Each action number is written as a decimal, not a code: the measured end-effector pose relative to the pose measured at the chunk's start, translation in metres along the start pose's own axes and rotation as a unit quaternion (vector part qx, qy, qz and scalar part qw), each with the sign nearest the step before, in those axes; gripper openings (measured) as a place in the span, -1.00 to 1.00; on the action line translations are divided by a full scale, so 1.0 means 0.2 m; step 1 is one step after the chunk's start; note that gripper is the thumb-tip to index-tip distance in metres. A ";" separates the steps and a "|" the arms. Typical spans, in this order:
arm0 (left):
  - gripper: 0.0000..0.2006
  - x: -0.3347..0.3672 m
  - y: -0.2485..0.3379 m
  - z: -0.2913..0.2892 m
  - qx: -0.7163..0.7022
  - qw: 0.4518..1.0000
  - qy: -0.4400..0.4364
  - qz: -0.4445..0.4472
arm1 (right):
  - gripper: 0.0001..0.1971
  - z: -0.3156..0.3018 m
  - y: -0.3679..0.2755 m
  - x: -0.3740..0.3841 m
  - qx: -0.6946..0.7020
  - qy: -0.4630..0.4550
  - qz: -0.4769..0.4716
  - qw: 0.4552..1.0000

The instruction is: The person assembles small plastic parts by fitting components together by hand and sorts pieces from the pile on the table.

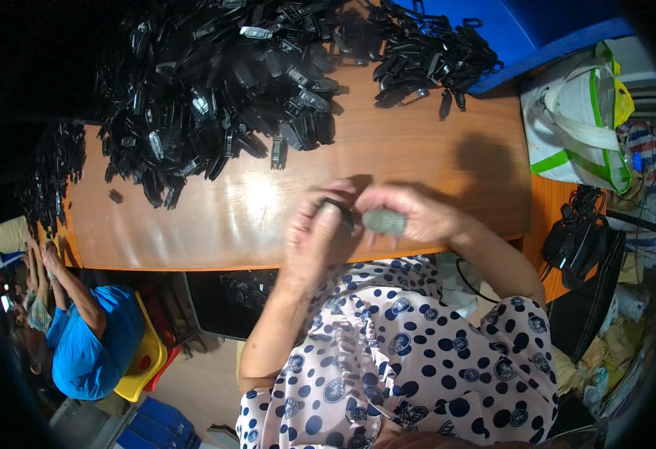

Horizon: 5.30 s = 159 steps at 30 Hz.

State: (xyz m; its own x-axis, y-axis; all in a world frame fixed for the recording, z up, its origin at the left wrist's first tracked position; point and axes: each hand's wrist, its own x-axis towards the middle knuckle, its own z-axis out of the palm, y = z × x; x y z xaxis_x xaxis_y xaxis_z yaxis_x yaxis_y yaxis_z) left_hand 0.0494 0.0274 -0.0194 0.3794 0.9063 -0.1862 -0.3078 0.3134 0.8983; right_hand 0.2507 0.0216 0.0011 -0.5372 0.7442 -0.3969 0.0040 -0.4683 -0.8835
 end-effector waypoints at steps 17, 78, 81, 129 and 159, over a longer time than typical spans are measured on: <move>-0.82 0.28 0.13 -0.24 0.736 0.672 0.036 0.081 | -0.74 -0.56 -0.13 -0.01 -0.540 0.236 -0.201 0.783; -0.74 0.07 -0.03 0.08 0.068 0.997 -0.032 0.017 | -0.40 -0.16 0.12 0.02 0.201 -0.209 0.035 0.956; -0.63 0.13 -0.06 0.05 0.102 0.991 -0.065 0.055 | -0.56 -0.04 0.09 0.06 0.269 -0.130 -0.008 0.954; -0.63 0.15 0.25 -0.44 0.817 0.482 -0.174 0.266 | -0.76 -0.10 0.02 0.09 0.157 0.022 -0.039 0.987; -0.66 0.27 0.26 -0.39 0.810 0.397 -0.299 0.310 | -0.48 -0.13 0.20 0.15 0.185 0.022 -0.022 0.982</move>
State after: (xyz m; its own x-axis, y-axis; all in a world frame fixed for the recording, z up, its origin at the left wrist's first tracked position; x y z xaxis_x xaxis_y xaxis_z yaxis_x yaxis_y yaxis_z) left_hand -0.0134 0.1153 -0.0131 0.9578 0.2851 -0.0376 0.2777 -0.9511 -0.1353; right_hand 0.2564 0.0362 -0.0529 -0.4923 0.7837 -0.3787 -0.3286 -0.5703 -0.7528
